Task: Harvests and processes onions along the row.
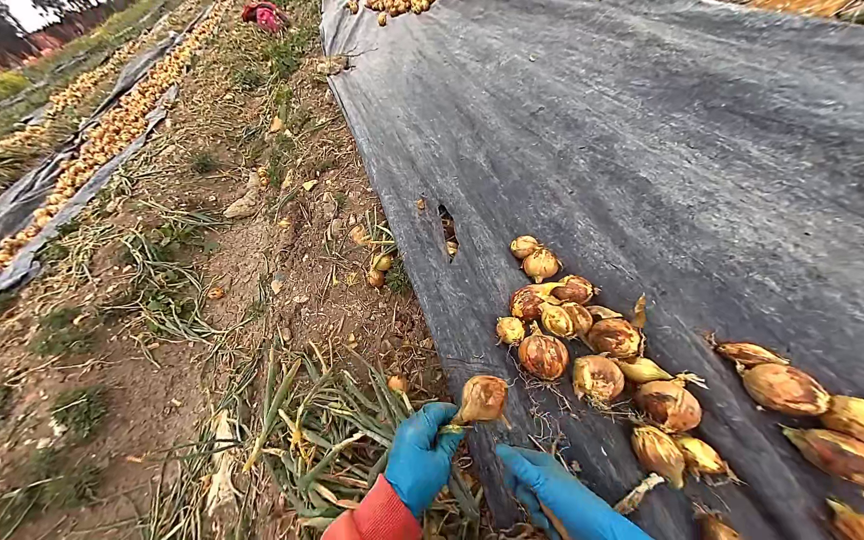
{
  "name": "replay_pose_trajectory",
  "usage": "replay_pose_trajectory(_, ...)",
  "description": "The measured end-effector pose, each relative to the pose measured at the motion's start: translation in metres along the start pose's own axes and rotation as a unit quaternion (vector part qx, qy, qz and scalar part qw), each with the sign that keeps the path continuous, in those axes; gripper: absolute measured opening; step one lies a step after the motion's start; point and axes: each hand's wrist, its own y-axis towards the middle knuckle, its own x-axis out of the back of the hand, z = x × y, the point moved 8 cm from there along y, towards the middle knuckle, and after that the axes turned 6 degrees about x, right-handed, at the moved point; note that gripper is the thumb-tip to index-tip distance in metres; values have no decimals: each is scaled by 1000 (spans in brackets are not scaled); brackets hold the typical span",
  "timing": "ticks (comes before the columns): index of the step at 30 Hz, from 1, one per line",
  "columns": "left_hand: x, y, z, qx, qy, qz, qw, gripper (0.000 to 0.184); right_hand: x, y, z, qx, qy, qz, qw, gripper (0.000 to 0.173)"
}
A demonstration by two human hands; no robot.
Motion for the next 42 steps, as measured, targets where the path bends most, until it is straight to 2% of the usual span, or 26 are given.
replay_pose_trajectory(3, -31, -21, -38, -111, -13, -8, 994, 25, -16, -9, 17, 92, 124, 11, 988, 50)
replay_pose_trajectory(4, -36, -26, -42, -103, 8, -28, 994, 24, -17, -11, 22, 108, 160, -11, 981, 48)
replay_pose_trajectory(6, -40, -36, -37, -23, 77, -38, 996, 28, -14, -9, 25, 115, 204, -53, 971, 51)
replay_pose_trajectory(8, -47, -48, -27, 64, 142, 45, 987, 34, -10, -4, 20, 96, 231, -58, 966, 56)
replay_pose_trajectory(10, -50, -59, -23, 38, 188, 108, 975, 32, -13, -8, 16, 70, 245, -31, 967, 56)
replay_pose_trajectory(11, -41, -57, -23, -7, 235, 88, 968, 28, -19, -12, 15, 69, 246, -3, 967, 56)
replay_pose_trajectory(12, -20, -44, -22, -34, 305, 51, 950, 25, -22, -17, 17, 82, 246, 19, 966, 56)
replay_pose_trajectory(13, 8, -25, -18, 6, 390, 44, 920, 25, -23, -23, 21, 107, 242, 37, 964, 54)
replay_pose_trajectory(15, 72, 14, 15, 258, 521, 132, 803, 37, -12, -35, 33, 164, 258, 22, 952, 64)
replay_pose_trajectory(16, 99, 27, 34, 322, 561, 131, 751, 49, 3, -39, 41, 189, 251, -8, 949, 68)
replay_pose_trajectory(17, 117, 38, 47, 334, 582, 106, 734, 62, 19, -40, 48, 207, 224, -33, 952, 68)
replay_pose_trajectory(18, 121, 50, 46, 305, 569, 70, 760, 71, 31, -40, 53, 205, 184, -51, 960, 63)
replay_pose_trajectory(20, 92, 73, 35, 215, 467, 34, 857, 62, 37, -39, 56, 131, 117, -68, 982, 50)
replay_pose_trajectory(21, 67, 83, 40, 213, 400, 55, 890, 59, 32, -37, 54, 89, 99, -68, 989, 46)
replay_pose_trajectory(22, 41, 93, 55, 239, 354, 93, 899, 62, 26, -34, 49, 49, 90, -66, 993, 42)
replay_pose_trajectory(24, -3, 99, 91, 307, 348, 164, 871, 68, 18, -27, 33, -7, 92, -72, 993, 33)
replay_pose_trajectory(25, -13, 99, 102, 318, 360, 165, 862, 65, 16, -26, 26, -24, 92, -78, 992, 31)
replay_pose_trajectory(27, -9, 91, 106, 302, 310, 132, 892, 54, 16, -21, 7, -45, 91, -99, 990, 33)
replay_pose_trajectory(29, 3, 71, 88, 273, 224, 86, 932, 33, 18, -13, -16, -71, 59, -105, 990, 41)
replay_pose_trajectory(30, 7, 61, 71, 257, 203, 75, 942, 34, 19, -6, -23, -79, 33, -88, 992, 46)
replay_pose_trajectory(32, 4, 32, 36, 211, 190, 63, 957, 36, 8, 2, -30, -87, 14, -33, 996, 55)
replay_pose_trajectory(34, -9, 3, -11, 115, 226, 45, 966, 30, -10, -3, -12, -71, 27, 33, 997, 61)
replay_pose_trajectory(36, -27, -21, -43, 16, 313, 46, 948, 29, -21, -8, 5, -21, 75, 70, 994, 66)
replay_pose_trajectory(38, -39, -44, -27, -102, 388, -3, 916, 27, -24, -14, 10, 9, 156, 65, 986, 67)
replay_pose_trajectory(40, -41, -55, -11, -178, 390, -26, 903, 26, -26, -20, 11, 10, 200, 47, 979, 71)
replay_pose_trajectory(42, -29, -39, -26, -122, 427, 5, 896, 20, -27, -28, 17, 32, 205, 24, 978, 66)
